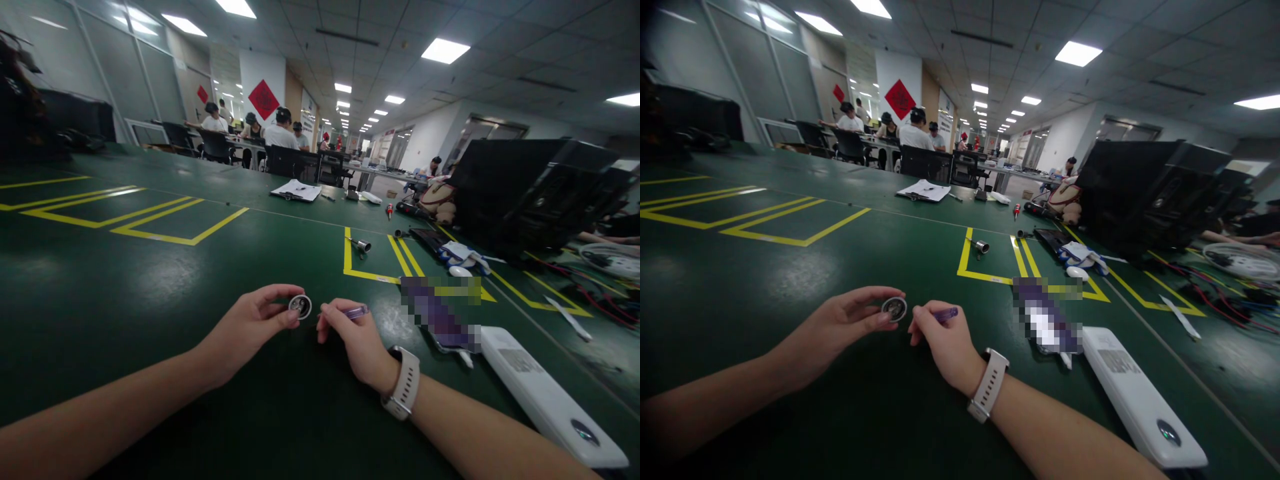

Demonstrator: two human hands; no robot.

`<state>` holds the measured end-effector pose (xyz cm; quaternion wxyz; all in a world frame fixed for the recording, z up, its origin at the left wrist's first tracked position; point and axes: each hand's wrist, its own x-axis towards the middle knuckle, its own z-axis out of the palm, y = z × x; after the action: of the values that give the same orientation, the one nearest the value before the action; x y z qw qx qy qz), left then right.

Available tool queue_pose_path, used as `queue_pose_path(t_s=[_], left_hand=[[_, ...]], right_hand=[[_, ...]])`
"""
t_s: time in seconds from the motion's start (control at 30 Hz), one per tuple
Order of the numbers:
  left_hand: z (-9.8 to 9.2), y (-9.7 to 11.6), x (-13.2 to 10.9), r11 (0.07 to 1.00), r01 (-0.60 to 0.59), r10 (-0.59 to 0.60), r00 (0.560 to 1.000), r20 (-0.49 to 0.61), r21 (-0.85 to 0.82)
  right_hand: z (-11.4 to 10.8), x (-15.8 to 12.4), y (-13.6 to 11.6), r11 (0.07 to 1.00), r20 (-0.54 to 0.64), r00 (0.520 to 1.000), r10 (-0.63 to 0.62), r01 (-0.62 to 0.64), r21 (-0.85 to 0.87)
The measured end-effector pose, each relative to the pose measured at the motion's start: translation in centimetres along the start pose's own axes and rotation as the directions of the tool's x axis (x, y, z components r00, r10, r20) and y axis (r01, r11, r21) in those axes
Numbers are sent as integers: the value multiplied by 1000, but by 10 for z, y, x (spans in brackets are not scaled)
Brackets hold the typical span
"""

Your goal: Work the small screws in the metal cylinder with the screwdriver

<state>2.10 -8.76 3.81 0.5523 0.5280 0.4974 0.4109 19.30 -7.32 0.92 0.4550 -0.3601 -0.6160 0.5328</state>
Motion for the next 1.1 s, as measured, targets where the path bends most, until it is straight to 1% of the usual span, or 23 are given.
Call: queue_pose_path(t_s=[0.23,0.33,0.53,0.6,0.7,0.77,0.97,1.1], left_hand=[[2,0,-1,1000,-5,4,999,49,12],[2,-1,0,999,-13,11,998,56,35],[-1,-3,4,995,-24,18,998,62,92],[-2,-3,5,995,-25,19,998,62,97],[-4,-4,5,994,-42,36,997,61,99],[-4,-3,5,994,-48,44,998,41,97],[-4,3,4,995,-57,63,995,-76,79],[-8,5,5,996,-48,55,993,-105,75]], right_hand=[[2,-3,-6,997,49,999,-12,16,-79],[2,-3,-7,996,25,1000,-18,20,-86],[1,-1,-2,998,-64,997,-42,39,-53],[0,0,1,999,-60,998,-32,30,-39],[0,0,2,999,-25,999,-26,25,-19],[0,-1,2,999,-6,1000,-27,27,-22],[0,0,0,998,30,999,-31,32,-45],[0,0,1,998,83,996,-18,23,-61]])
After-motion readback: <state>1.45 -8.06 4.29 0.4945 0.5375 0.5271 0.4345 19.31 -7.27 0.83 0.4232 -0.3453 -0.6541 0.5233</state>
